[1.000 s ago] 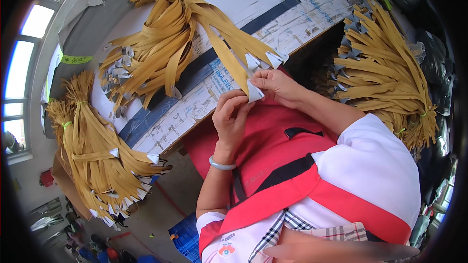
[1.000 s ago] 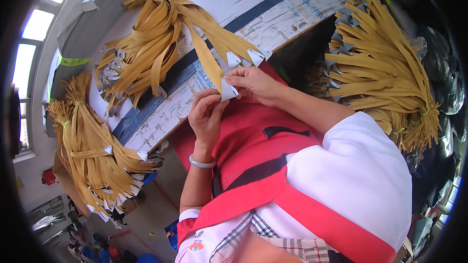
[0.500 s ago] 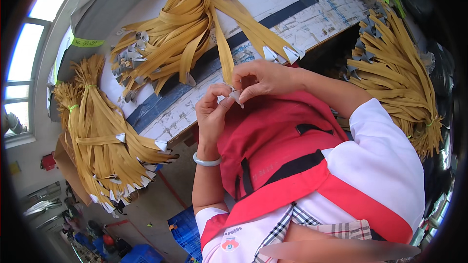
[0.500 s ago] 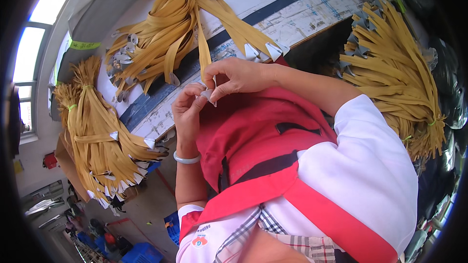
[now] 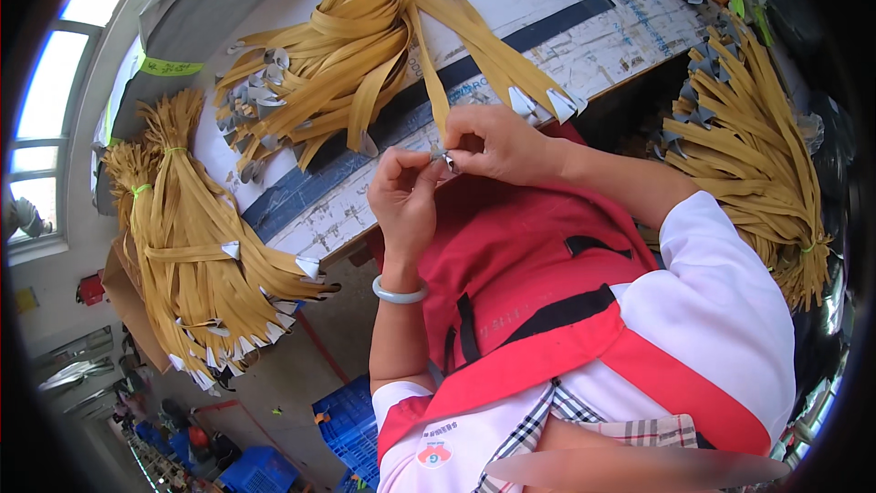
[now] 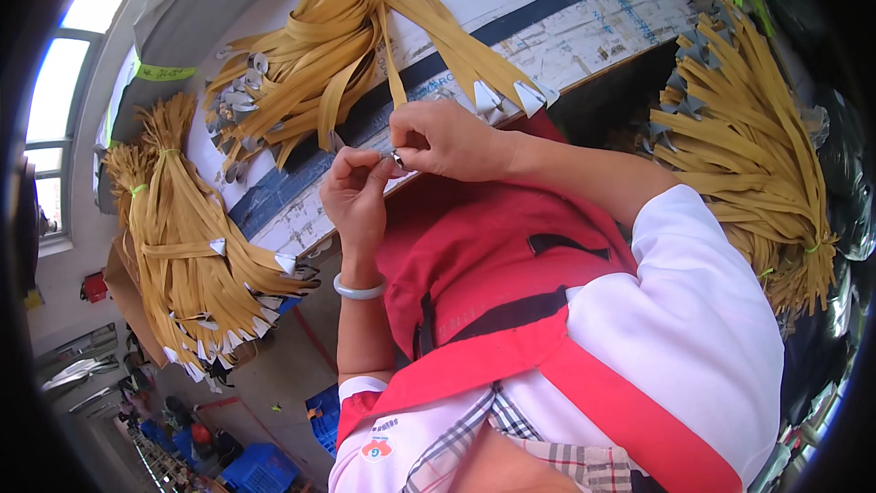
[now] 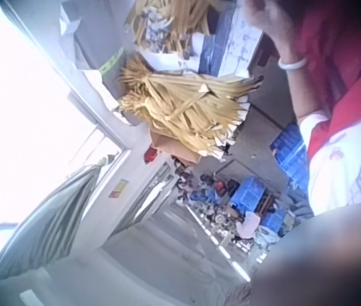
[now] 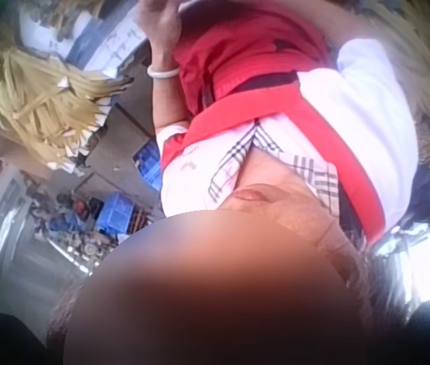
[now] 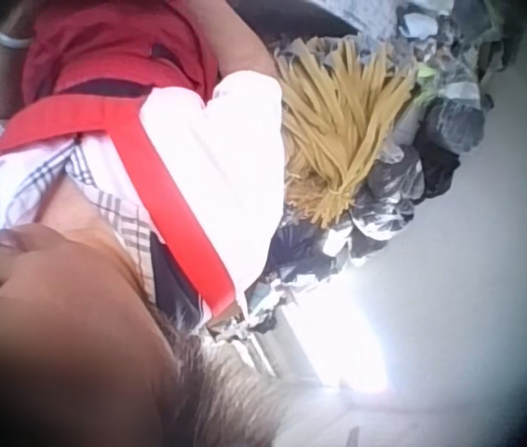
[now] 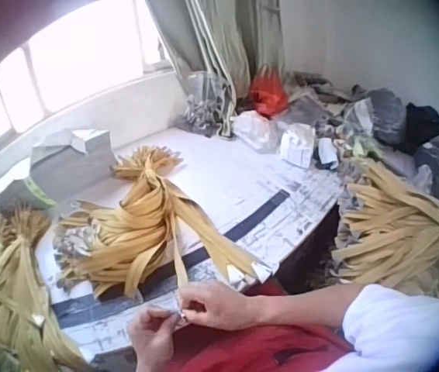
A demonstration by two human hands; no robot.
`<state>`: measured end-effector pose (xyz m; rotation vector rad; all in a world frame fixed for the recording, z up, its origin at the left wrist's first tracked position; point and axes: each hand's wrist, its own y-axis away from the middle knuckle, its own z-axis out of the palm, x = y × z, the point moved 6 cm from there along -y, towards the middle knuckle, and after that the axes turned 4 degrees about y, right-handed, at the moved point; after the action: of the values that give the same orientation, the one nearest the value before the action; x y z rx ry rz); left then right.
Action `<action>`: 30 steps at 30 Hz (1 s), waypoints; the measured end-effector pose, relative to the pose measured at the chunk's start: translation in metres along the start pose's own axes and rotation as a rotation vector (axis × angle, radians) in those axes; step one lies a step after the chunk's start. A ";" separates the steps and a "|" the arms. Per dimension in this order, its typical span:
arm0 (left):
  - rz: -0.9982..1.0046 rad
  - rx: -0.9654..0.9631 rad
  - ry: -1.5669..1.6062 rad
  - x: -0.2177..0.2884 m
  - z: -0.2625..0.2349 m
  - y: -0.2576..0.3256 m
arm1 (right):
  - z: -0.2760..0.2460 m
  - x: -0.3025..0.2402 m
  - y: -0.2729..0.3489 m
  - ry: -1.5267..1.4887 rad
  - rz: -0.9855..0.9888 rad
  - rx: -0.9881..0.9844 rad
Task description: The recorder is threading sliders onto yellow zipper straps and organizing bundles.
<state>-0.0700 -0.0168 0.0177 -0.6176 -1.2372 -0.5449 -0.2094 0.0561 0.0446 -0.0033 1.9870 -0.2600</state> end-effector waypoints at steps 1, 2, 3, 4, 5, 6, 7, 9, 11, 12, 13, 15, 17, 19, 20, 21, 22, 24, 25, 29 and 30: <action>0.160 0.061 -0.211 0.004 0.003 0.001 | -0.001 -0.013 0.004 0.300 -0.277 0.187; 0.159 0.065 -0.213 0.003 0.008 0.001 | 0.003 -0.010 0.006 0.296 -0.279 0.183; 0.285 0.116 -0.386 0.010 0.011 0.003 | 0.005 -0.008 0.008 0.316 -0.274 0.218; 0.411 0.165 -0.556 0.017 0.014 0.005 | 0.005 -0.008 0.010 0.337 -0.266 0.255; 0.446 0.159 -0.599 0.016 0.013 0.006 | 0.006 -0.008 0.011 0.336 -0.266 0.254; 0.445 0.159 -0.601 0.015 0.015 0.005 | 0.007 -0.009 0.011 0.323 -0.282 0.249; 0.371 0.177 -0.511 0.011 0.013 0.004 | 0.009 -0.011 0.011 0.309 -0.298 0.245; 0.298 0.193 -0.424 0.011 0.010 0.003 | 0.009 -0.012 0.012 0.316 -0.310 0.246; -0.020 0.110 0.007 -0.001 0.012 -0.007 | 0.001 -0.010 0.011 0.335 -0.318 0.247; -0.019 0.106 0.011 0.003 0.009 -0.009 | -0.006 -0.011 0.011 0.268 -0.341 0.254; -0.100 0.002 0.110 0.005 0.009 -0.007 | -0.010 -0.013 0.012 0.195 -0.368 0.257; -0.105 -0.137 0.132 0.004 0.007 -0.007 | -0.010 -0.005 0.013 0.028 -0.255 0.203; -0.092 -0.096 0.041 0.000 0.001 -0.005 | -0.007 0.000 0.016 -0.137 -0.137 0.147; -0.078 -0.061 -0.046 -0.004 -0.001 -0.003 | -0.003 0.019 0.024 -0.407 0.341 0.091; 0.060 -0.100 -0.276 0.002 0.005 -0.002 | 0.001 0.020 0.027 -0.403 0.342 0.095; 0.201 -0.137 -0.505 0.008 0.011 0.001 | 0.009 0.022 0.028 -0.370 0.280 0.101; 0.201 -0.140 -0.499 0.009 0.012 0.006 | 0.012 0.021 0.029 -0.339 0.220 0.107; 0.225 -0.084 -0.569 0.016 0.011 0.016 | 0.011 0.022 0.033 -0.374 0.265 0.110; 0.255 -0.095 -0.569 0.026 0.008 0.017 | 0.012 0.015 0.035 -0.371 0.239 0.088; 0.224 0.374 -0.380 0.039 -0.108 0.012 | -0.026 0.026 0.044 -0.088 0.134 0.165; 0.162 0.557 -0.263 0.039 -0.152 0.017 | -0.042 0.033 0.050 0.048 0.169 0.171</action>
<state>0.0557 -0.1119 0.0213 -0.3140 -1.4916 0.0303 -0.2556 0.1085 0.0224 0.2814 1.9936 -0.3214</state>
